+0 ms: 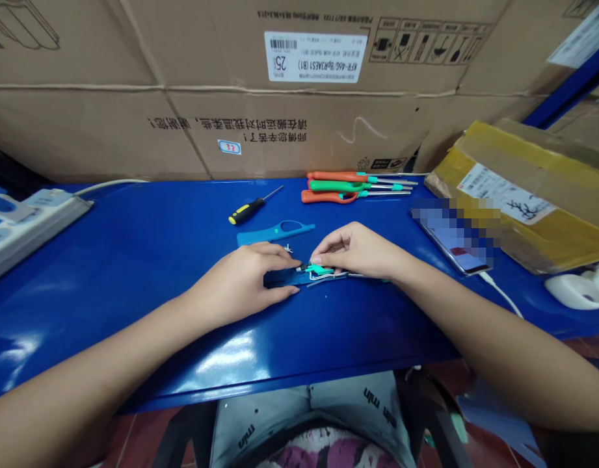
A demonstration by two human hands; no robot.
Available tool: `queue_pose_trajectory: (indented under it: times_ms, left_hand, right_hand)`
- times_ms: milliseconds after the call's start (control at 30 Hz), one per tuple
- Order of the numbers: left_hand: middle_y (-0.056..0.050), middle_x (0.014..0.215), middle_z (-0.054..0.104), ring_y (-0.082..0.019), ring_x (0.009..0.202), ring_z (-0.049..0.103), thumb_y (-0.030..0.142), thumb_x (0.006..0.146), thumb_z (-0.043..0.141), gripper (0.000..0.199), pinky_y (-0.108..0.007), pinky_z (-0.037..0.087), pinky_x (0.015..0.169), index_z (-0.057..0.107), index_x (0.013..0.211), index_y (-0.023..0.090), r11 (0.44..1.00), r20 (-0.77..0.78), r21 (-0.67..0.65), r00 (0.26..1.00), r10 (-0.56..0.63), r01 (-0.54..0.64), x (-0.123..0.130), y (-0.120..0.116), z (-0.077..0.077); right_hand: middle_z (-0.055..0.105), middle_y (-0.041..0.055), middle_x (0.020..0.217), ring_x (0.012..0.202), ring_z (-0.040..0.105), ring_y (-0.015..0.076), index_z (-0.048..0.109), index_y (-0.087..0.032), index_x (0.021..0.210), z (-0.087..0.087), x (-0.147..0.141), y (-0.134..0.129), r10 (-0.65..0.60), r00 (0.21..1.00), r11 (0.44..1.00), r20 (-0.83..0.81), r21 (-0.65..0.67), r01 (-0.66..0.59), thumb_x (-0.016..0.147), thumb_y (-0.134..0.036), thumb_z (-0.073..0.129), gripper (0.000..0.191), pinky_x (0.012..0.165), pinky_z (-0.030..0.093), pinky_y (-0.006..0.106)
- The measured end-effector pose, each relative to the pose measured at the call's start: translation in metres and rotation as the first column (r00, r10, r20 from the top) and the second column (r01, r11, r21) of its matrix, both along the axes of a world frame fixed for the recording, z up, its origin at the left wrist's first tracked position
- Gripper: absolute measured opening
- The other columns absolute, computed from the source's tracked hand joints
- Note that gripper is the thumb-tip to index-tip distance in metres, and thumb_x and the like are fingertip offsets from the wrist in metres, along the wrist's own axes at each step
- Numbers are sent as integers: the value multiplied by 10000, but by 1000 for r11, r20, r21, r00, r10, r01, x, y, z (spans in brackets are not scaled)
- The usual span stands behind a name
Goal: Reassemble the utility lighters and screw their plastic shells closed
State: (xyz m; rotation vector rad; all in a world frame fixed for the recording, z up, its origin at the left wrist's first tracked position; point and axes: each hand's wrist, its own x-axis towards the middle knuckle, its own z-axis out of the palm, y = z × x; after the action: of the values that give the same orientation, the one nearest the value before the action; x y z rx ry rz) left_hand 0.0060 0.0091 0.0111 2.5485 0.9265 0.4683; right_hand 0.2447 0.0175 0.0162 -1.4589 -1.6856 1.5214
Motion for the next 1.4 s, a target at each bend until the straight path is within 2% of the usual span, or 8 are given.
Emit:
queue_pose_trajectory:
  times_ms: [267,500,700,1000,1200,1300,1400]
  left_hand:
    - [-97,1170,762,-279,1102,712,296,857,765,343,-424,575,994,760,1189,210,1000,6,23,1000,-2,2,0,0,-4]
    - [-86,1161,768,-272,1102,712,284,872,758,327,-424,574,997,757,1190,209,997,-6,71,1000,-25,25,2,-3,-4]
    - [-79,1133,770,-265,1073,717,282,898,729,294,-408,586,965,758,1183,216,990,-7,131,998,-57,58,2,-4,-8]
    - [-98,1142,738,-262,1038,709,294,954,647,274,-385,609,871,747,1185,184,974,-58,215,997,-52,64,3,-8,-10]
    - [-95,1140,723,-263,1047,693,308,966,626,283,-398,606,880,738,1196,189,975,-73,215,997,-39,54,4,-10,-11]
    - [-99,1137,717,-268,1052,685,307,965,626,289,-418,601,902,736,1200,181,978,-68,201,997,-36,49,5,-11,-12]
    - [-98,1143,709,-269,1069,673,308,967,624,292,-439,588,938,731,1208,184,982,-54,185,998,-24,33,5,-12,-13]
  right_hand:
    - [709,-4,658,568,539,81,795,-146,783,1,0,0,9,1000,1000,-10,7,-9,719,-261,790,132,572,425,227]
    - [755,31,727,634,607,119,800,-148,783,-2,0,0,32,999,996,25,83,-34,724,-273,777,140,617,464,246]
    - [748,35,728,639,604,129,793,-141,797,-6,0,-1,71,996,985,53,155,-79,749,-329,763,196,610,460,253]
    - [772,39,786,739,677,168,785,-174,812,-4,-2,-7,67,966,924,248,351,-154,845,-239,680,128,681,467,278]
    - [712,55,865,736,605,148,780,-167,825,-2,4,-6,27,948,852,317,489,-188,797,-271,758,110,682,446,279]
    - [706,49,826,736,597,151,753,-163,807,4,11,-3,6,958,864,288,480,-150,835,-312,707,159,709,456,286]
    - [694,33,776,713,584,150,719,-166,807,14,20,-1,67,943,913,325,362,-190,843,-360,682,201,691,448,286]
